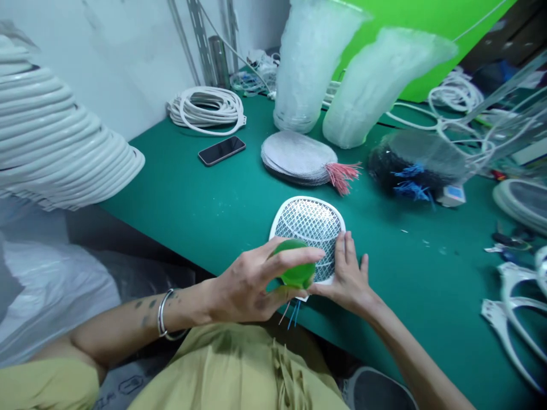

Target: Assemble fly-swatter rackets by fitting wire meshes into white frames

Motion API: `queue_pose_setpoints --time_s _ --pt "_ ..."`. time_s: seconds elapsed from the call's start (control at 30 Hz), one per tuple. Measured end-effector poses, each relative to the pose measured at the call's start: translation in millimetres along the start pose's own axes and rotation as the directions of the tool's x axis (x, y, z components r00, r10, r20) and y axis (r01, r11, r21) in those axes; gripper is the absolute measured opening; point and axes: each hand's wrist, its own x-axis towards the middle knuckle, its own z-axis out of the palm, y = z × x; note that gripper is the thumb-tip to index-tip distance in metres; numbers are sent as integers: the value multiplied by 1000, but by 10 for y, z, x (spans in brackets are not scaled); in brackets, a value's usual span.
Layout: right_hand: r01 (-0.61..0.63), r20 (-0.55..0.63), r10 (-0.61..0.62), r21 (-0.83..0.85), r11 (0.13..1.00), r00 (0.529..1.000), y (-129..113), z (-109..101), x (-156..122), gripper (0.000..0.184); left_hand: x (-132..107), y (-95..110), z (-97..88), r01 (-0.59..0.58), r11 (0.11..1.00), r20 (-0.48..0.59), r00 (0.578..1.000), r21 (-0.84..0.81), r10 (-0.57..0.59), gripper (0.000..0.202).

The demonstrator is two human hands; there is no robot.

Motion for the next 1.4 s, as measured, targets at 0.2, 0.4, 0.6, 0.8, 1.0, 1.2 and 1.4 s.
queue_pose_setpoints --time_s 0.2,0.4,0.6,0.8,1.0,1.2,1.4 --pt "-4 10 3 18 1000 1000 -8 -24 -7 136 65 -40 -4 128 991 32 991 43 -129 52" --pt "-6 15 6 23 1000 1000 -23 -46 -1 137 83 -72 -50 125 992 49 991 22 -126 50" --pt "-20 30 21 -13 1000 999 -23 -49 6 140 50 -232 -152 169 985 -119 980 47 -162 52" --pt "-15 12 15 -27 1000 1000 -8 -29 -5 140 19 -337 -170 151 984 -123 983 93 -139 52" --pt "16 -26 -17 -20 1000 1000 23 5 -4 141 205 -495 -222 205 977 -160 968 55 -194 56" --pt "15 -25 -16 -28 999 1000 33 9 -2 143 588 -810 -269 290 957 -165 945 11 -284 55" --pt "-8 -2 8 -44 999 1000 4 -26 -9 144 925 -1048 -222 288 957 -179 942 -5 -285 57"
